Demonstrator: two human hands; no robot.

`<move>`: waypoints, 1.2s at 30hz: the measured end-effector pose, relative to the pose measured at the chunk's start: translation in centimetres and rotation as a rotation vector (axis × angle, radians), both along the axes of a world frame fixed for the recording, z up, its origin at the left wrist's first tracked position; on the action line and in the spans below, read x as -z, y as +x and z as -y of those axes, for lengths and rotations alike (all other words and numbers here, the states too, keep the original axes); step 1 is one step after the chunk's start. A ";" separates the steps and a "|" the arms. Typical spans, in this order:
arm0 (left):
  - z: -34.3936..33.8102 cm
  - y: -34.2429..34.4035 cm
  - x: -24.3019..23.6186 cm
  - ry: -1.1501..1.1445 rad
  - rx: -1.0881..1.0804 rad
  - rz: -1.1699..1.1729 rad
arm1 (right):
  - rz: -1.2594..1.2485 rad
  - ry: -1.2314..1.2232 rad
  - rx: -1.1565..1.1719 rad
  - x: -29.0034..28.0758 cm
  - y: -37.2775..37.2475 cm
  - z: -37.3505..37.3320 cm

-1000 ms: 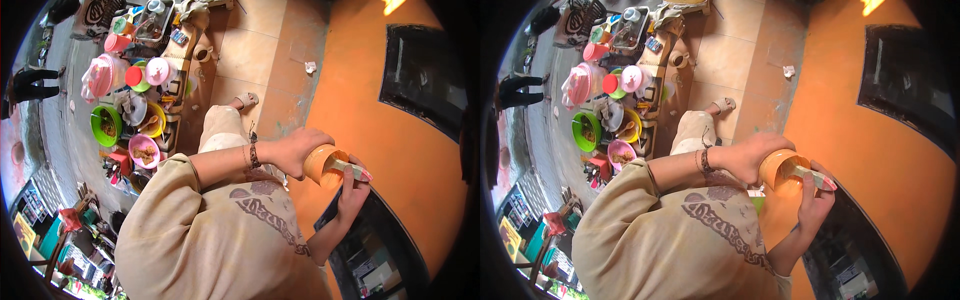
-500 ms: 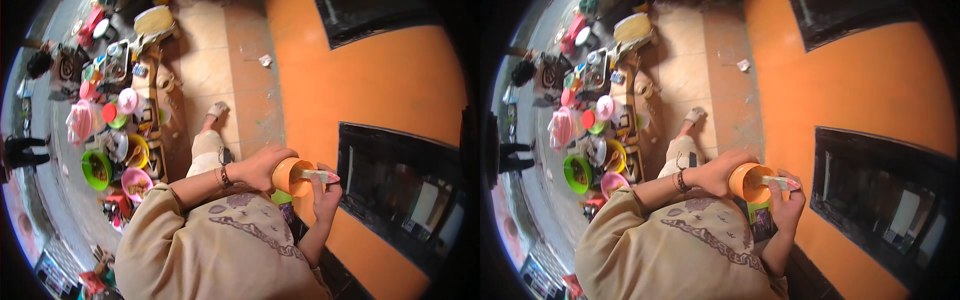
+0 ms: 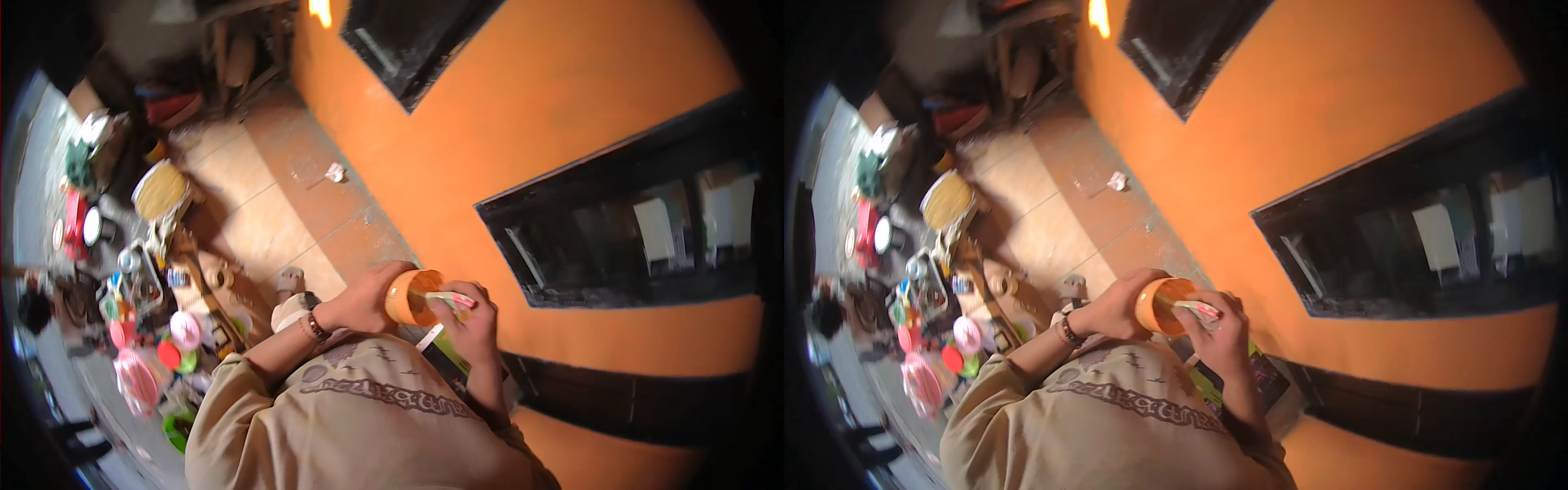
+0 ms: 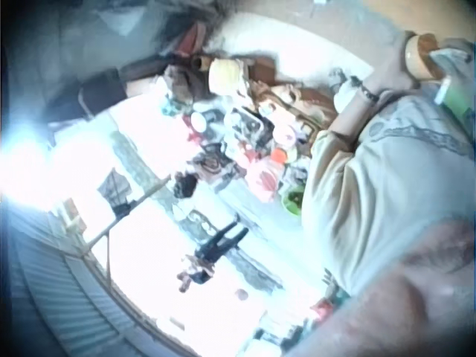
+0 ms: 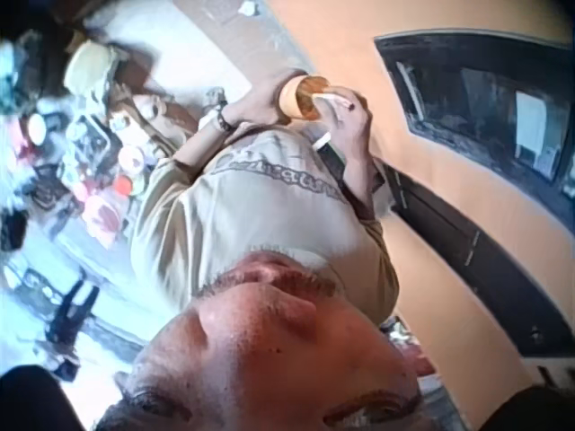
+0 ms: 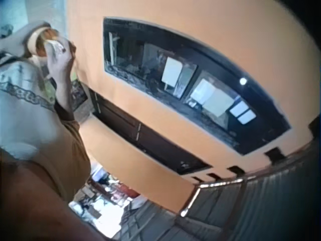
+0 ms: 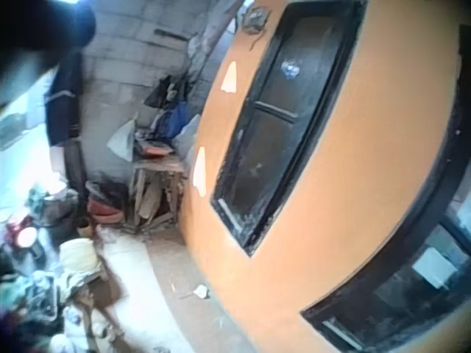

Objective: The person paints an orange wall by dipping a brush into an orange container and applying paint to the surface, covering edges and several spots on the wall.

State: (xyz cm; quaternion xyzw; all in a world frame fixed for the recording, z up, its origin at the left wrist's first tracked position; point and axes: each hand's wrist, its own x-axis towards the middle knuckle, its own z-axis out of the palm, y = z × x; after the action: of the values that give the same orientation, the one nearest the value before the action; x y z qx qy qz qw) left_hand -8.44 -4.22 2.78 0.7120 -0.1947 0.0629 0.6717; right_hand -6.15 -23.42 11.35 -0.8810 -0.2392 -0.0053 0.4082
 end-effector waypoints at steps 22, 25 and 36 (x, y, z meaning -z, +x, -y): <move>-14.5 9.1 -3.7 0.238 0.045 0.344 | 0.203 -0.120 -0.176 -3.8 4.8 -13.5; -14.4 9.9 -4.0 0.213 0.057 0.368 | 0.193 -0.168 -0.132 -5.1 5.6 -13.5; -14.0 9.9 -3.2 0.123 -0.064 0.390 | 0.285 -0.172 -0.165 -4.9 5.8 -14.0</move>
State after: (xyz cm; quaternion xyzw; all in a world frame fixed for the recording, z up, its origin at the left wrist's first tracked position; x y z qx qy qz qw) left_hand 1.45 9.79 5.94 0.7317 -0.3020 0.2089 0.5743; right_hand -0.36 -9.45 16.26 -0.8804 -0.3654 -0.0761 0.2926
